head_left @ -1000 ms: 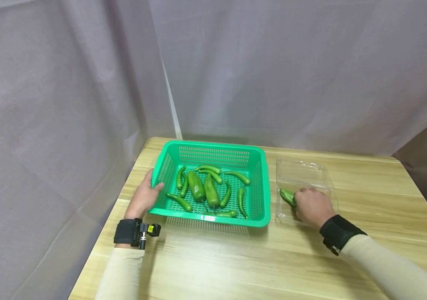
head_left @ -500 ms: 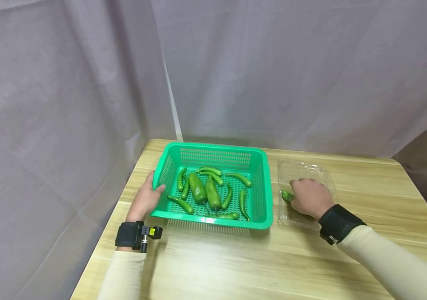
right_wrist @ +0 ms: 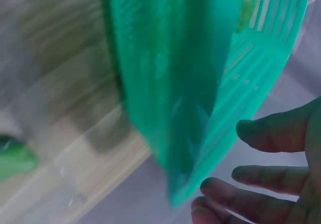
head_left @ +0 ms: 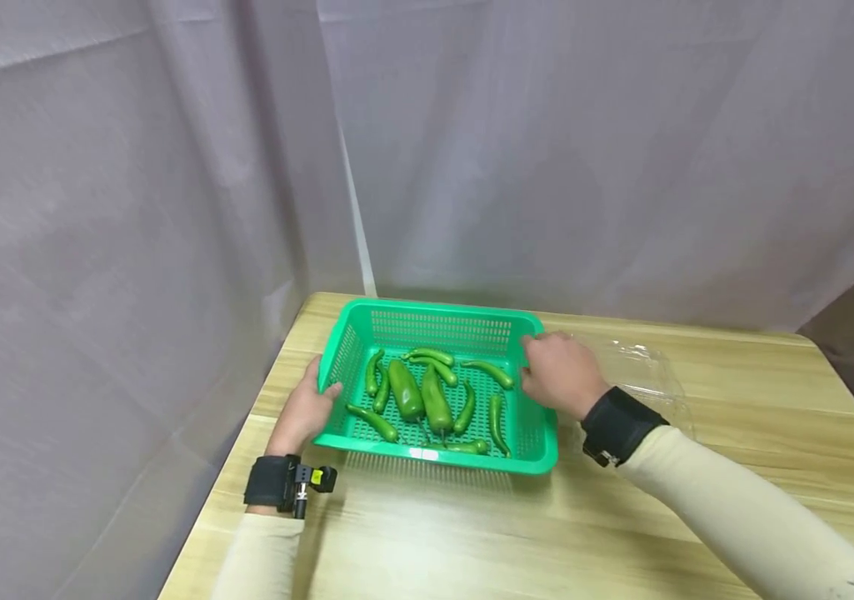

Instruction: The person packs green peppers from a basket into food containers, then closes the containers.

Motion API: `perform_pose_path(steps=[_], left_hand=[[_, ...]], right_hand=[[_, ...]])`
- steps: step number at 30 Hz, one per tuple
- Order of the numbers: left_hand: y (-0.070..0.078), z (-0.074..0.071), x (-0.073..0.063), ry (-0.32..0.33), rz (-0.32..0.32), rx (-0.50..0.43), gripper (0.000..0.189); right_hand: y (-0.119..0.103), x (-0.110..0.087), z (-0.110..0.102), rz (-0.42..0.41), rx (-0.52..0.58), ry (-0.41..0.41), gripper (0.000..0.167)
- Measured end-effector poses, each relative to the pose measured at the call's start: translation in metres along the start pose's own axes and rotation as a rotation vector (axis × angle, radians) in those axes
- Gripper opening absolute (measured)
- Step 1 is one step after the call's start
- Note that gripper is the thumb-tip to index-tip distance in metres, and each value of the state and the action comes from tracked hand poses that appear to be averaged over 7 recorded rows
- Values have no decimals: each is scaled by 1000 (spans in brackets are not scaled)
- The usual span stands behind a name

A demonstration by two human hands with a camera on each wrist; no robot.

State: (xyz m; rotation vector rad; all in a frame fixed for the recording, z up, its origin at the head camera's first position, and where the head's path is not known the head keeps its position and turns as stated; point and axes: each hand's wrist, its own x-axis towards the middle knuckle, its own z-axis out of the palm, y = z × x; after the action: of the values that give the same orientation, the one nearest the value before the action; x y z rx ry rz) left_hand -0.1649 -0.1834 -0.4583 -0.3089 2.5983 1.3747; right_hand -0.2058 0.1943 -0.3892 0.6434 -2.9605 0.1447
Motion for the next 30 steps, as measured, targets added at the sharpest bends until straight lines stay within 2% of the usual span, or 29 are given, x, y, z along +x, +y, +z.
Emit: perform_pose_path(steps=[4,6,9,12,13,15,17,20,25,30], left_hand=[[-2,2,0,24,18,5,71],[-3,3,1,29,33,8,71],[-3,4,3,31,41,6,70],[-3,5,2,33,39,-2,70],[-3,5,2,39,36,-5,70],[-3,6,1,45,35,-7,70],[-3,6,1,45,41,-7,70],[-3,6,2,44,41,-12,69],[-3,5,2,56,31,-12,70],[-5,5,2,58,36,-3,71]], right_hand=[[-22,12,11,-46,45,-46,30],[-34,18,14,-63,80,-99,40],[-51,27,20,-77,123,-209,39],[-66,35,27,-74,151,-306,19],[-70,38,30,-75,163,-328,21],[-77,42,36,-71,183,-370,36],[-83,46,41,-71,193,-396,48],[-89,51,49,-83,179,-434,57],[-96,58,64,-118,100,-471,59],[-101,60,73,-111,90,-462,55]])
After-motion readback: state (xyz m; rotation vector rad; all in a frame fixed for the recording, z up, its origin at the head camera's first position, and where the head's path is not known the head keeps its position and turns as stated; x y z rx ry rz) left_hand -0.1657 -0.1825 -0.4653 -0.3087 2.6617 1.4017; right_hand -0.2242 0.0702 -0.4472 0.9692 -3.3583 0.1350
